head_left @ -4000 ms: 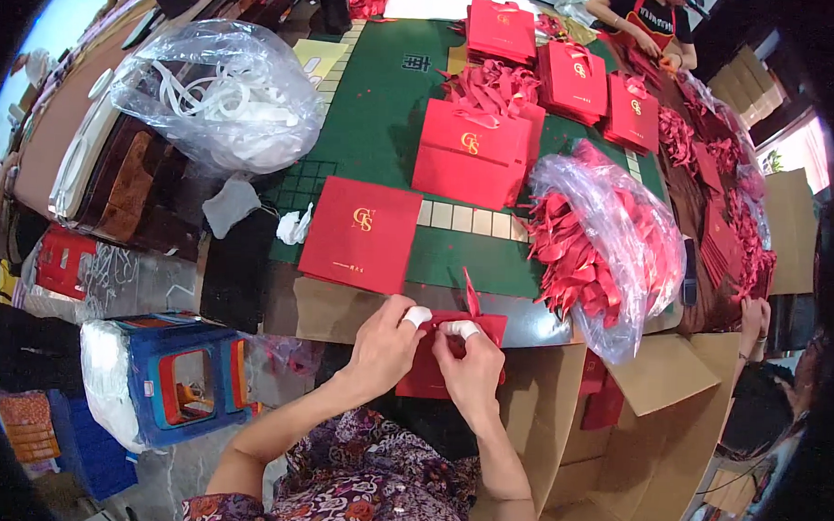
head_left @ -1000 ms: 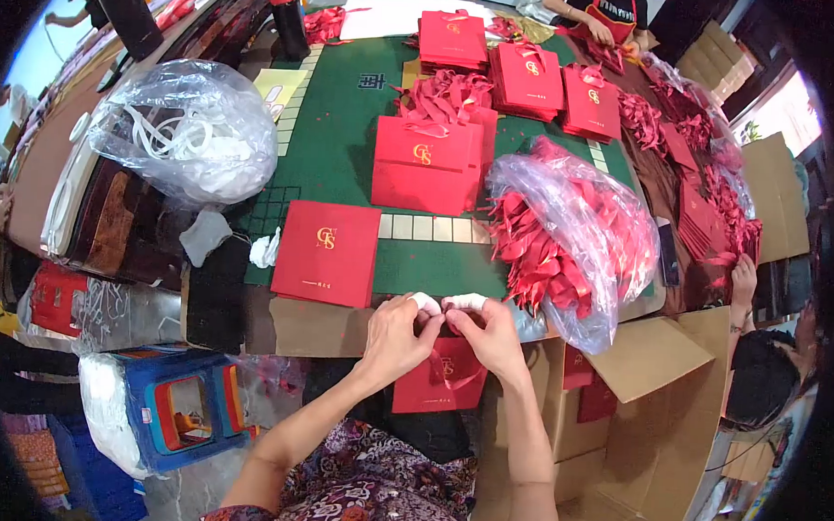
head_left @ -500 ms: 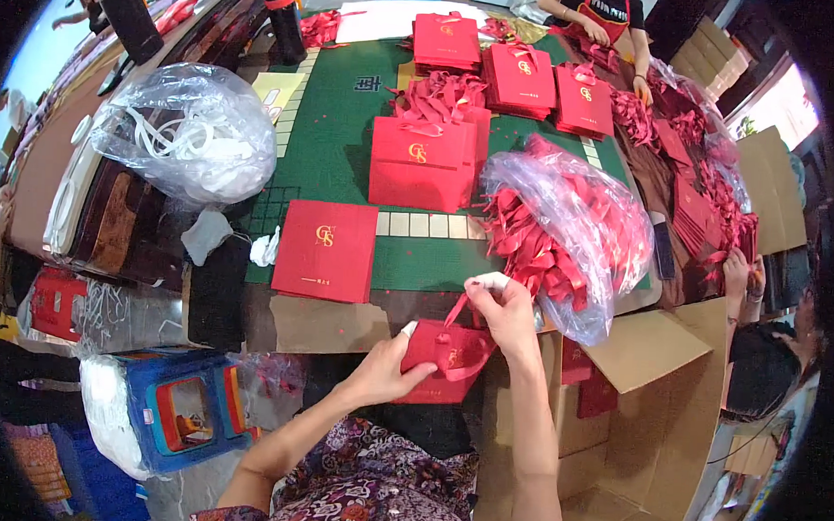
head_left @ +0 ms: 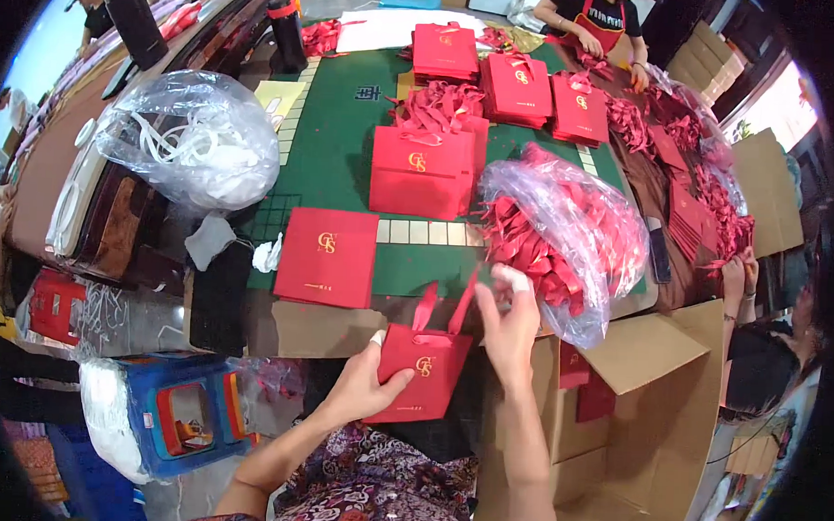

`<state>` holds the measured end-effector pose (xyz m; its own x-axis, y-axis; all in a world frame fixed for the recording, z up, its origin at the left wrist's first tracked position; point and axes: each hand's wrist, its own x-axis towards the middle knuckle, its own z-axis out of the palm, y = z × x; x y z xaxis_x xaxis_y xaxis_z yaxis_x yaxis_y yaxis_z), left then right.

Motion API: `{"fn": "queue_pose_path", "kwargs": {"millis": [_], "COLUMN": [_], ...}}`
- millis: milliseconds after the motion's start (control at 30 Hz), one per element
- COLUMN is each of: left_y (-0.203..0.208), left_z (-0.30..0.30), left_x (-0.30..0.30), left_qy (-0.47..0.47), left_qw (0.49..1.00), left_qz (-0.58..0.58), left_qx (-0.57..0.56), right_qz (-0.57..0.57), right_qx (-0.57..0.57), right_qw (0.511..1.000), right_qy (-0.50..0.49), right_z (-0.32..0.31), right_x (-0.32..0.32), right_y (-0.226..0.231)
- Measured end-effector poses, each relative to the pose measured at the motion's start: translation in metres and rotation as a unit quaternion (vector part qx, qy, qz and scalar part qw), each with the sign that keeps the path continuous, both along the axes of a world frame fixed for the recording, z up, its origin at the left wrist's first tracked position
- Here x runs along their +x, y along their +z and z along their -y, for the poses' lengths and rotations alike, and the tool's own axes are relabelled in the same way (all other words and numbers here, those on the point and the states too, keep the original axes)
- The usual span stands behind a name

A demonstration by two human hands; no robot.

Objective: The person attaches ribbon handles to small gift bags by threading the ribbons through the slots on each bag and securing them by hand.

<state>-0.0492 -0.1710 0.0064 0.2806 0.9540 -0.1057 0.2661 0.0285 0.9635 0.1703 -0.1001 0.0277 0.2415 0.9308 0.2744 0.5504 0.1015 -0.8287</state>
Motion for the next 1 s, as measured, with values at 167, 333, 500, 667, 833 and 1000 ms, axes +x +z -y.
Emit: {"fn": "queue_pose_path", "kwargs": {"millis": [167, 333, 500, 667, 833, 1000], "left_y": [0.026, 0.065, 0.064, 0.022, -0.015, -0.004], "left_z": [-0.006, -0.005, -0.004, -0.004, -0.001, -0.023], "left_x": [0.003, 0.001, 0.004, 0.026, 0.037, 0.027], "left_qy": [-0.040, -0.095, -0.090, -0.085, -0.075, 0.025], "left_qw": [0.996, 0.986, 0.990, 0.968, 0.945, 0.926], "left_qz": [-0.075, -0.058, -0.058, -0.194, -0.243, -0.257], "left_qx": [0.025, 0.125, 0.093, 0.135, 0.207, 0.274], "right_qz": [-0.143, -0.145, -0.203, -0.037, 0.283, 0.276], "right_qx": [-0.166, -0.120, -0.184, -0.136, 0.037, 0.038], "right_qw": [0.968, 0.968, 0.940, 0.983, 0.958, 0.960], "right_qy": [0.123, 0.168, 0.203, 0.116, 0.009, 0.010], "right_z": [0.058, 0.069, 0.063, 0.050, 0.016, 0.001], "right_x": [-0.036, -0.040, -0.021, -0.007, 0.038, 0.055], "right_y": [0.024, 0.035, 0.035, 0.001, -0.018, -0.036]}}
